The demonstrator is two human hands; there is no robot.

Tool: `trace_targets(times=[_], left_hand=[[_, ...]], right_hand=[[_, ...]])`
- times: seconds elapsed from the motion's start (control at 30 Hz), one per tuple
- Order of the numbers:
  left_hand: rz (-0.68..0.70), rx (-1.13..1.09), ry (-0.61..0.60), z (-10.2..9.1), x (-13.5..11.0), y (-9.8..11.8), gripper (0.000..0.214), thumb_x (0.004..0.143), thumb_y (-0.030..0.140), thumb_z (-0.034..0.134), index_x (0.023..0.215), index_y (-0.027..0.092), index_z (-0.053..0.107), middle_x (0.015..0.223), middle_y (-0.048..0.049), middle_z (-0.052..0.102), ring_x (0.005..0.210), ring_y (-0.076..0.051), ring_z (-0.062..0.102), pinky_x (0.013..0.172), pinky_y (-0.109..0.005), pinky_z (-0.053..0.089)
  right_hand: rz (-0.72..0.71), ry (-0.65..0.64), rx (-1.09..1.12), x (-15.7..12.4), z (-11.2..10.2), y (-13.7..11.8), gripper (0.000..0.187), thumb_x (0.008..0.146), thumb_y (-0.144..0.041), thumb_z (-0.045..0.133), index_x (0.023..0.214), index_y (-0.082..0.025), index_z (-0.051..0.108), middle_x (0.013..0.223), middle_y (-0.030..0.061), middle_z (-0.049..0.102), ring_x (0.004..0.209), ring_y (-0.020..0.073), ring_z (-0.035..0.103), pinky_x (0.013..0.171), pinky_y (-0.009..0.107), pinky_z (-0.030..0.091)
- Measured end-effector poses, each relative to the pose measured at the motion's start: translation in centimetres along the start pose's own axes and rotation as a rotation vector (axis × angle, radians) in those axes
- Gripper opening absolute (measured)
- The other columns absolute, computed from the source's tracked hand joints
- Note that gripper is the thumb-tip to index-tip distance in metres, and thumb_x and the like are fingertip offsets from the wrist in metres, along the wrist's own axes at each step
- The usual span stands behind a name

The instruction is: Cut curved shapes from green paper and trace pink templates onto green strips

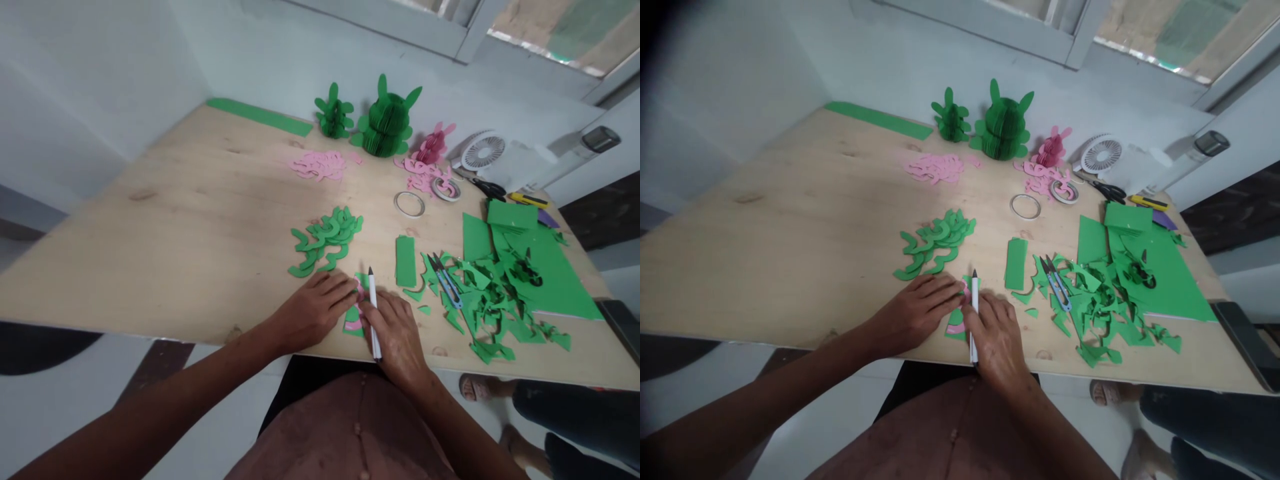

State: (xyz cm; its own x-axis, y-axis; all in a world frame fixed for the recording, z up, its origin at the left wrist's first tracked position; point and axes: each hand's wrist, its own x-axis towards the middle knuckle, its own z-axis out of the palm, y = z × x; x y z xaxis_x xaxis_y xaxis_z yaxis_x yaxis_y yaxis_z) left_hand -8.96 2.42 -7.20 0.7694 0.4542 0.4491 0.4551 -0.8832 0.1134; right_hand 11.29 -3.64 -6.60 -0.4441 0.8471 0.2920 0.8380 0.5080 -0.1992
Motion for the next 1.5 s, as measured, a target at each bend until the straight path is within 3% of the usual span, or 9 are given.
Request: trace_targets(times=[0.43,0.9,1.5], left_hand=[[0.002,-0.009,0.011,0.1,0.0,0.0,0.032,0.096,0.019,0.037,0.119,0.013,0.06,0.126,-0.0122,0.06,0.116,-0.025,0.051,0.095,-0.043,0.042],[0.009,0.01,0.036,0.1,0.1,0.0,0.031,0.096,0.019,0.038,0.114,0.013,0.062,0.123,-0.0115,0.062,0.114,-0.024,0.052,0.094,-0.042,0.043],[0.013,-0.016,0.04,-1.4,-1.1,1.1,0.03,0.095,0.012,0.036,0.112,0.009,0.061,0.12,-0.0129,0.064,0.111,-0.024,0.056,0.093,-0.042,0.045]], right_hand=[[-0.013,0.054,-0.005,-0.1,0.2,0.0,0.027,0.095,-0.016,0.044,0.118,-0.014,0.059,0.117,0.0162,0.064,0.118,0.0281,0.051,0.094,0.045,0.041],[-0.016,0.026,-0.029,-0.1,0.0,0.0,0.027,0.093,-0.016,0.048,0.115,-0.014,0.062,0.118,0.0162,0.064,0.118,0.0281,0.05,0.095,0.045,0.041],[-0.01,0.033,-0.019,-0.1,-0.1,-0.1,0.024,0.095,-0.017,0.045,0.111,-0.015,0.063,0.116,0.0145,0.064,0.116,0.0277,0.05,0.094,0.044,0.04]])
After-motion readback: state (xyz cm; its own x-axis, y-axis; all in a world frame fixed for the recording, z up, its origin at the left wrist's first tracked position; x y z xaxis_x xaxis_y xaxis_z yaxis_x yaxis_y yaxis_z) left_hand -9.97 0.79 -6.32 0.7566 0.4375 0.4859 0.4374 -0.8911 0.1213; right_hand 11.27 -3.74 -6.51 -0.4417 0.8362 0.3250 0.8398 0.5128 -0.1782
